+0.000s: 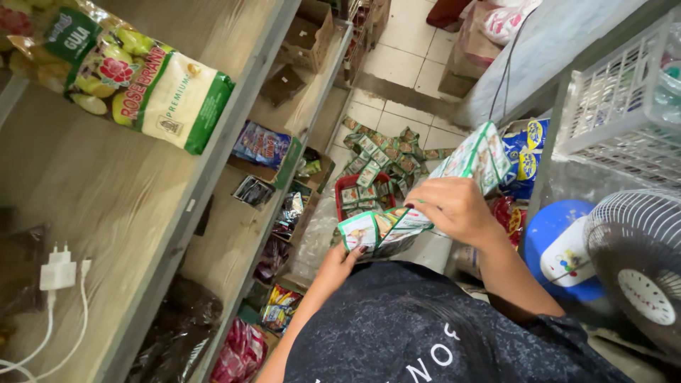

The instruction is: The person sits on the floor and unpacks a large bundle of green and white snack packets. They separate the packets from the bundle and place them into a red basket on the floor.

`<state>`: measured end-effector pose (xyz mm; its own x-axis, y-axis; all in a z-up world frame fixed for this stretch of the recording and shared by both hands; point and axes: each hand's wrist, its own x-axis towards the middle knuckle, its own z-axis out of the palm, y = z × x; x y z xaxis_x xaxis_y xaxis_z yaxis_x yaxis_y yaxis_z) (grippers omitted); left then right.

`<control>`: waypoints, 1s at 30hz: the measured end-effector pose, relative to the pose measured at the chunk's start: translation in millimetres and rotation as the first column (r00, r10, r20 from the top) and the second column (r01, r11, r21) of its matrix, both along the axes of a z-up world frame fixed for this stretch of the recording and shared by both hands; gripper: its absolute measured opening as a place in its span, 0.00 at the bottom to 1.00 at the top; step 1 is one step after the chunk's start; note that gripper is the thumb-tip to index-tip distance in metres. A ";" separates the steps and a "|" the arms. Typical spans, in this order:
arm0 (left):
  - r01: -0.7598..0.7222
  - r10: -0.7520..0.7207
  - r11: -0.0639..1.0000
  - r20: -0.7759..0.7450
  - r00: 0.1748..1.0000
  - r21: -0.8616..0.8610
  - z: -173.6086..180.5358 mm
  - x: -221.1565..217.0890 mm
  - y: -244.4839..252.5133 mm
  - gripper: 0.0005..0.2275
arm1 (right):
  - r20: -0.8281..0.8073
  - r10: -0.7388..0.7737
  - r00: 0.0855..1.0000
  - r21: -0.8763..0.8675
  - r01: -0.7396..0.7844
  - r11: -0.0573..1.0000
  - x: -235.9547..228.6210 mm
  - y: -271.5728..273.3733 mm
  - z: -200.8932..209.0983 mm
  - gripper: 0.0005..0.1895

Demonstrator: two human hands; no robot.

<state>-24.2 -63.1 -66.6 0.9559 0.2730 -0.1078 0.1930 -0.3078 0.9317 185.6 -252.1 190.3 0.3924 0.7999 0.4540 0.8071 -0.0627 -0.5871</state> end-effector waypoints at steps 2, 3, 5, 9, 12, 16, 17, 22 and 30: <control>-0.032 0.035 0.995 0.036 0.999 -0.096 13.5 0.3 4.5 0.13 | -0.008 -0.030 1.000 -0.003 0.030 1.000 -0.6 3.4 2.2 0.03; -0.048 0.058 0.989 0.068 0.996 -0.143 20.9 0.1 7.4 0.13 | -0.014 -0.045 0.999 -0.006 0.045 0.999 -2.5 5.1 2.1 0.03; -0.075 0.093 0.981 0.095 0.991 -0.179 37.2 -5.3 11.1 0.13 | -0.069 -0.189 0.980 -0.056 0.185 0.981 -8.3 11.4 -1.4 0.04; -0.065 0.063 0.995 -0.039 0.997 -0.074 61.4 -15.3 19.9 0.13 | -0.093 -0.340 0.936 -0.021 0.339 0.940 -9.5 27.0 -11.9 0.07; 0.048 -0.040 0.984 0.048 0.998 -0.174 61.4 -23.0 23.5 0.10 | -0.084 -0.418 0.905 -0.140 0.404 0.904 -10.7 35.3 -20.1 0.08; 0.138 -0.082 0.956 0.216 0.973 -0.260 51.6 -33.6 21.9 0.10 | -0.021 -0.424 0.905 -0.267 0.404 0.875 -14.7 53.2 -32.2 0.09; 0.125 -0.072 0.961 0.211 0.975 -0.248 51.1 -36.8 23.0 0.10 | -0.018 -0.420 0.907 -0.293 0.397 0.870 -15.4 58.3 -35.5 0.10; -0.012 0.017 0.946 0.014 1.000 -0.323 51.5 -45.4 26.3 0.10 | 0.109 -0.444 0.889 -0.308 0.455 0.836 -13.0 90.6 -62.6 0.14; -0.003 -0.014 0.952 -0.053 0.998 -0.305 28.1 -47.0 30.3 0.12 | -0.238 -0.034 0.971 -0.283 -0.036 0.958 -53.0 76.4 -152.6 0.27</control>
